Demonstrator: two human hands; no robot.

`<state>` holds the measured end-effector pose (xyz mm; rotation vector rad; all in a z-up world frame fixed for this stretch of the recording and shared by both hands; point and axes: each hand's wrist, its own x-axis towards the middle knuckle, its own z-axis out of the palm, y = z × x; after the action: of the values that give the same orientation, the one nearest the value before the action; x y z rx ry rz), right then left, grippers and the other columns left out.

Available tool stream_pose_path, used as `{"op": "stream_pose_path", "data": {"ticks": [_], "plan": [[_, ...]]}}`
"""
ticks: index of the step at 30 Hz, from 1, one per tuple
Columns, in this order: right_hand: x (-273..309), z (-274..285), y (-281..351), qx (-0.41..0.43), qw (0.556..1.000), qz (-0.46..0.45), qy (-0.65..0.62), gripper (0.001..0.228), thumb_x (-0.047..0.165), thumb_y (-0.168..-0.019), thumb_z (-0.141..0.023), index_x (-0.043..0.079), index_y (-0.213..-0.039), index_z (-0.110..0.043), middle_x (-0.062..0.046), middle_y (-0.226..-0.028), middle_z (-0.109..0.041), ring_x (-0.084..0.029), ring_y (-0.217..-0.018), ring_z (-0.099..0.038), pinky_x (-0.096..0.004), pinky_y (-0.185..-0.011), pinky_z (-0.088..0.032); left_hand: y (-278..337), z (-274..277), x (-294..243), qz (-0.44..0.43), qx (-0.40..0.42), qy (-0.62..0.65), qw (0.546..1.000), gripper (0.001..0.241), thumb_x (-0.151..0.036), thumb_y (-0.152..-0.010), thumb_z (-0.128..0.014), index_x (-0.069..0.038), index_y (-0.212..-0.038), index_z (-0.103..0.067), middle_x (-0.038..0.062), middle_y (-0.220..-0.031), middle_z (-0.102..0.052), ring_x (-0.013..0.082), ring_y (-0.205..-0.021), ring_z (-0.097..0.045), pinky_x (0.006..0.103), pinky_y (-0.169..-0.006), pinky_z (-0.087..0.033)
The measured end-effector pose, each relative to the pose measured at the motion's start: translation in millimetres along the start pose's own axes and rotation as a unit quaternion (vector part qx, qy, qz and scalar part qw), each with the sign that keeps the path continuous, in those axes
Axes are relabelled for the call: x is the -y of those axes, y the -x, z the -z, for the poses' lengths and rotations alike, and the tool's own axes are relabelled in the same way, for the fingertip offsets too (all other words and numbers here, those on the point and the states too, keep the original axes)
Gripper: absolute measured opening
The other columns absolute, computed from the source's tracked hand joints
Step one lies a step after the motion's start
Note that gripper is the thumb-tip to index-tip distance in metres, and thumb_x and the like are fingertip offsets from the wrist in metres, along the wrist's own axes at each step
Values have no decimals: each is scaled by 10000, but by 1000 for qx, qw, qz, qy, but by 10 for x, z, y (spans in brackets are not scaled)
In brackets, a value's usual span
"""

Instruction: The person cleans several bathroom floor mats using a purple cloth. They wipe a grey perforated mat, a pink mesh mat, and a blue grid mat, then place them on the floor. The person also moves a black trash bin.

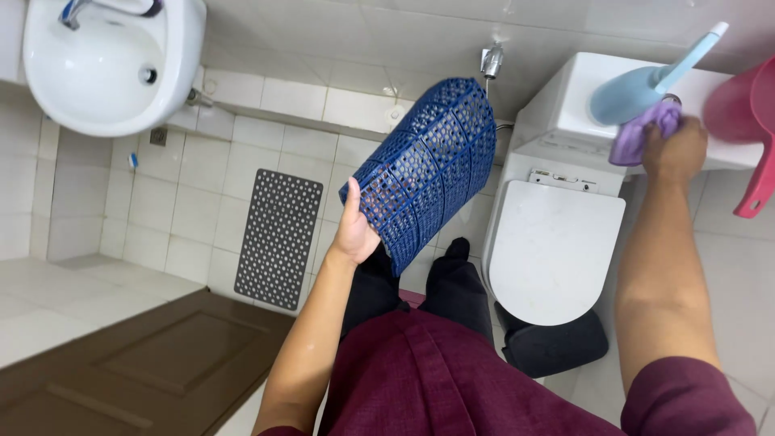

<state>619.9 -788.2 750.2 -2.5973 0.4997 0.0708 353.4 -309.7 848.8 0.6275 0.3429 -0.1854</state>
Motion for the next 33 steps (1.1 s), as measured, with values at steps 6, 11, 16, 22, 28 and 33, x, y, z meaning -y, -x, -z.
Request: {"op": "stream_pose_path", "data": {"ticks": [6,11,16,22,28,33], "plan": [[-1407,-1204,415,-128,919,168,-334,202,66,-1003,-691,-29,-1157,-600,-119,-1133,-647,-274,-1057,-648,-451,-935,-571,136,-165,-141,-76,20,56,995,886,-724,-1019,-273,-14,-1514,-462,161,-1480,-555,300,-1363,-529,486,-1171,-419],[1110,-497,2612,122,833,85,-533,394,142,-975,-707,157,-1221,-398,-80,-1144,-566,-165,-1006,-598,-305,-796,-516,190,-65,-197,-52,58,74,994,887,-731,-1022,-287,-16,-1513,-471,158,-1478,-561,300,-1352,-549,484,-1179,-422],[2628,-385,4033,41,803,494,-332,476,95,-859,-729,149,-1315,-605,-158,-1379,-552,-348,-1329,-534,-501,-1154,-392,315,340,-202,19,137,114,984,1000,-812,-1066,-268,56,-1510,-491,197,-1428,-574,319,-1313,-568,459,-1155,-424],[3045,-506,3571,-28,799,568,-197,396,135,-874,-698,112,-1268,-712,-109,-1425,-624,-385,-1443,-441,-600,-1217,-136,767,228,-654,-34,89,112,989,792,-664,-1042,-270,-72,-1540,-441,101,-1514,-551,254,-1392,-546,447,-1189,-436],[3104,-902,2644,-56,888,279,-362,310,139,-971,-680,92,-1276,-651,-109,-1176,-707,-241,-1114,-662,-350,-1006,-526,858,463,-695,-69,105,29,992,816,-674,-1072,-290,-13,-1509,-481,169,-1425,-605,294,-1299,-594,463,-1116,-480],[3273,-921,3699,-8,903,302,-307,371,207,-947,-773,40,-1250,-641,-134,-1061,-673,-273,-925,-679,-375,-802,-554,871,319,-706,-101,20,39,994,810,-667,-1059,-287,-14,-1485,-508,125,-1417,-628,249,-1296,-620,418,-1128,-506]]}}
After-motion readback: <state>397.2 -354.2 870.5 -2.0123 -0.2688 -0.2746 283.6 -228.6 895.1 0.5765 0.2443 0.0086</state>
